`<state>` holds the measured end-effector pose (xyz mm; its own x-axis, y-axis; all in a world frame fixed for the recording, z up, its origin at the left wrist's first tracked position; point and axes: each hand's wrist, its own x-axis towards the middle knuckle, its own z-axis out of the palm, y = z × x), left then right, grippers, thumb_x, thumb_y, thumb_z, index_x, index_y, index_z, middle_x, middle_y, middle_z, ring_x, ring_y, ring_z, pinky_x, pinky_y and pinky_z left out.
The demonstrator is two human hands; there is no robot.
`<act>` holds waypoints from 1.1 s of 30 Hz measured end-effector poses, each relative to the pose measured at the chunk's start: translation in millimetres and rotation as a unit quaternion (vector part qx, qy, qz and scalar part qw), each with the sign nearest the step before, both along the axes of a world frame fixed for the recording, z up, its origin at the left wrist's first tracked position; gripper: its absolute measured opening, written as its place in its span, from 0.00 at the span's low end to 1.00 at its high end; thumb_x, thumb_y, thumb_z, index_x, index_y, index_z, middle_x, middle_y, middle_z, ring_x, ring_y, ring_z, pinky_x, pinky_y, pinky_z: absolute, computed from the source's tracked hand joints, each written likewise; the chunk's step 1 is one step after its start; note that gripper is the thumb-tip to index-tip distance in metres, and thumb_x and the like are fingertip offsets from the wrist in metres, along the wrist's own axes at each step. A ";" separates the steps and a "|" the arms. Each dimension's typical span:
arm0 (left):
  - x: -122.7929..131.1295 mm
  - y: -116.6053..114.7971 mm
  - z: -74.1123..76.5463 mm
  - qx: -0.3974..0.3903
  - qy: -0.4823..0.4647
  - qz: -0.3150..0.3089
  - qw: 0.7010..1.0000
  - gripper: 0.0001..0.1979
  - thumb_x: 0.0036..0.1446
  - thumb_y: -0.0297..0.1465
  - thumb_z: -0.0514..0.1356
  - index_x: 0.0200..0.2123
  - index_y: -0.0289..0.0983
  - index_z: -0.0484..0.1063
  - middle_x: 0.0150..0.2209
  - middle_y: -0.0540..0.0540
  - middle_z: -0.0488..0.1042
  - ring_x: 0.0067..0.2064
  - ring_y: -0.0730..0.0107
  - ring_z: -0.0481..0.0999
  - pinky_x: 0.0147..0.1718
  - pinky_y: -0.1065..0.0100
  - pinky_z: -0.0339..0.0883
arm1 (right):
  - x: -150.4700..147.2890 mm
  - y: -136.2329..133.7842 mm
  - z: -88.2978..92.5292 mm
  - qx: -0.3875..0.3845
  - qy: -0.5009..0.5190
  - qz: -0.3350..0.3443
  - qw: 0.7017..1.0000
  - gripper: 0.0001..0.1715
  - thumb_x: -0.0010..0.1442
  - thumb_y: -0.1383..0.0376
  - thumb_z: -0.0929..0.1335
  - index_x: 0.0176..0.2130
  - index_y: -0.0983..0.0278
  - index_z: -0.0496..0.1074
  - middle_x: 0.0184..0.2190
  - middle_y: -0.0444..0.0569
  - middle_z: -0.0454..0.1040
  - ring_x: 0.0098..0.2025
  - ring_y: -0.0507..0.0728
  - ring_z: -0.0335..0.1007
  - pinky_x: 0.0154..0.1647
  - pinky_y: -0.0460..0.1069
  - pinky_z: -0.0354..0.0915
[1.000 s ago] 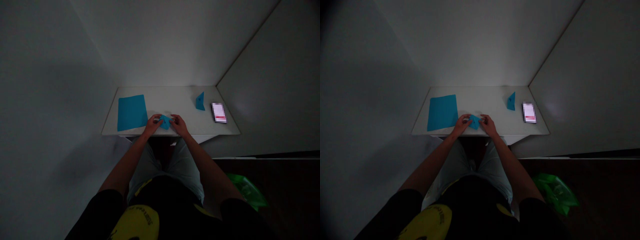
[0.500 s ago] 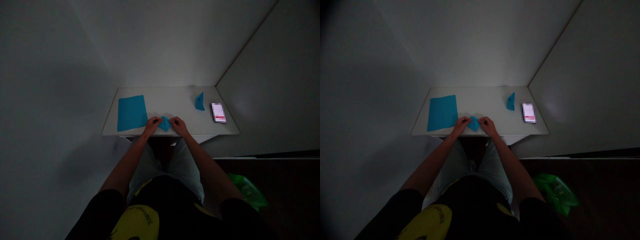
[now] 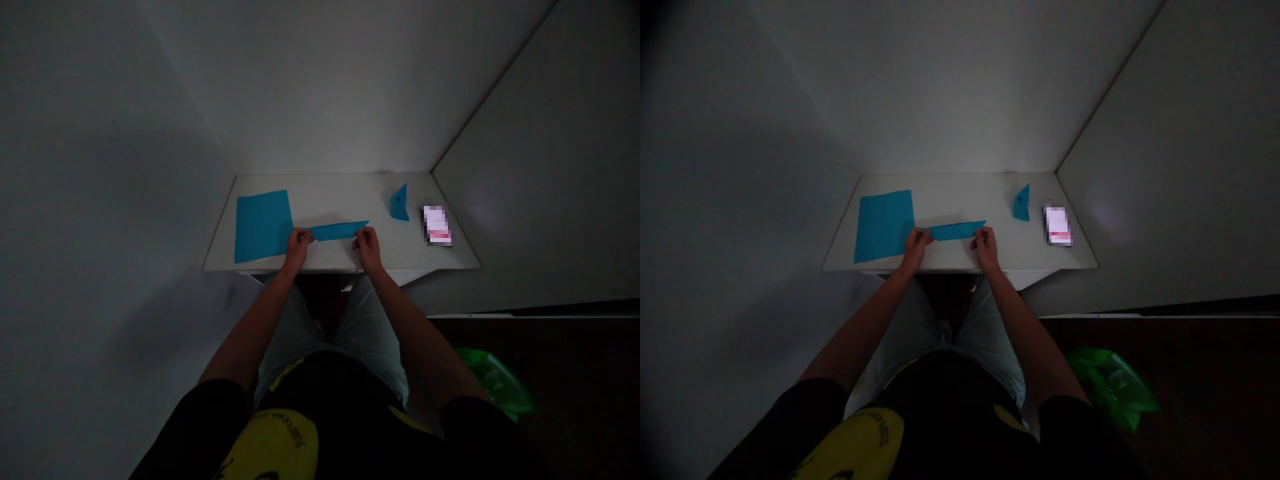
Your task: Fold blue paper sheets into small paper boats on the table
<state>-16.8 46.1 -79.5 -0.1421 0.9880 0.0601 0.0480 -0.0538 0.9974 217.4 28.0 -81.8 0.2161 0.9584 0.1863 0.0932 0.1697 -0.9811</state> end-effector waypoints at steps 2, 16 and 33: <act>1.1 -0.2 -0.6 0.002 0.007 -0.002 1.000 0.30 0.62 0.65 0.58 0.37 0.43 0.63 0.35 0.47 0.75 0.42 0.63 0.80 0.48 0.57 0.77 | 0.1 0.3 -1.0 0.004 -0.009 0.009 1.000 0.30 0.66 0.33 0.65 0.41 0.54 0.59 0.29 0.38 0.66 0.26 0.53 0.68 0.31 0.50 0.69; -2.0 -9.9 12.7 -0.022 0.087 -0.095 0.991 0.24 0.53 0.56 0.71 0.27 0.40 0.79 0.29 0.44 0.83 0.38 0.55 0.82 0.41 0.58 0.76 | -0.4 -2.1 -2.0 -0.021 0.017 0.073 0.997 0.37 0.49 0.37 0.80 0.42 0.55 0.65 0.25 0.36 0.67 0.26 0.53 0.65 0.27 0.49 0.66; -0.9 -9.0 12.5 -0.007 0.101 -0.031 0.994 0.36 0.63 0.67 0.53 0.22 0.43 0.73 0.24 0.44 0.80 0.35 0.56 0.81 0.46 0.56 0.73 | 0.0 -26.7 12.5 0.026 -0.113 0.088 0.989 0.28 0.64 0.39 0.72 0.50 0.56 0.78 0.32 0.44 0.76 0.26 0.54 0.65 0.28 0.52 0.64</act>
<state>-17.7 37.1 -67.0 -0.0681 0.9955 0.0666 0.2446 -0.0481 0.9684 217.4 1.3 -69.3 -0.0069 0.9653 0.2611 0.2740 0.2530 -0.9279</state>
